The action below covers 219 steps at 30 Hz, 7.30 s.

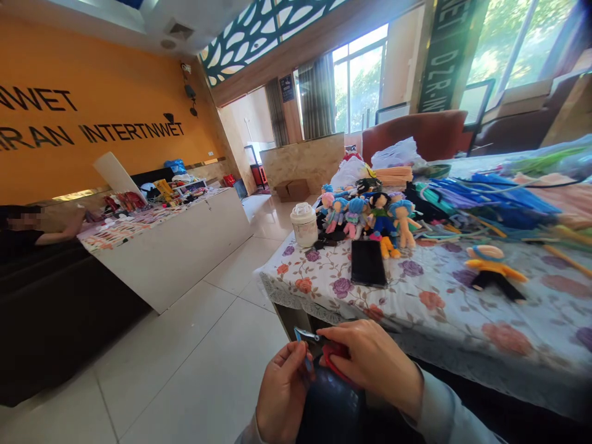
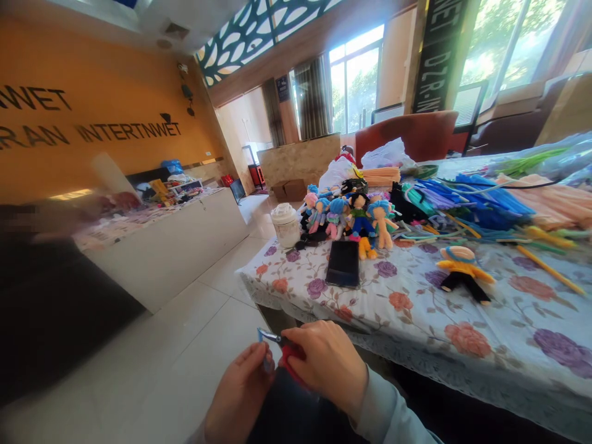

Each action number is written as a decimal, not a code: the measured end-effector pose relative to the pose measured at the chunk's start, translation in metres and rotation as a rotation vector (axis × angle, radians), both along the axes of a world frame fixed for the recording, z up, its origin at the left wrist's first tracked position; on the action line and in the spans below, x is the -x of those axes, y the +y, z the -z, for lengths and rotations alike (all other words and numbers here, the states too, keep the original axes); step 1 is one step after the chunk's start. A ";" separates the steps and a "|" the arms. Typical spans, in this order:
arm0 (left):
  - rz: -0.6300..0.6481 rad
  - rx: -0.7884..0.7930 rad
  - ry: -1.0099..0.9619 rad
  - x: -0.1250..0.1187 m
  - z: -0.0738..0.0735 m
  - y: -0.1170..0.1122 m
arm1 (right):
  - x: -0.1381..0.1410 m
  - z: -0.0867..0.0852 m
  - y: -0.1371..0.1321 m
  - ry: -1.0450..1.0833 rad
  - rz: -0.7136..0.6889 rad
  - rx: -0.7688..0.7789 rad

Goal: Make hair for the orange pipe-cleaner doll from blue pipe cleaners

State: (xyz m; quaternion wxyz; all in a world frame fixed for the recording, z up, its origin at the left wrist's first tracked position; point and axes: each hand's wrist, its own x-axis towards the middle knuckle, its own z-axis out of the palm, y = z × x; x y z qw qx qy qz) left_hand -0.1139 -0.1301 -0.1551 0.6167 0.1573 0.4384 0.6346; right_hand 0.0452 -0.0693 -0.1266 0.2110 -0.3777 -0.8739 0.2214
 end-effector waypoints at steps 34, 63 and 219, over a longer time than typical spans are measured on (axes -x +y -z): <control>0.114 -0.124 -0.020 -0.001 0.003 -0.002 | 0.001 -0.002 -0.006 0.111 -0.025 0.034; 0.113 0.027 0.136 -0.001 -0.005 -0.002 | 0.002 0.000 -0.001 0.081 -0.051 0.045; -0.116 -0.130 0.160 -0.002 0.004 -0.002 | 0.012 -0.008 0.011 -0.031 0.061 -0.017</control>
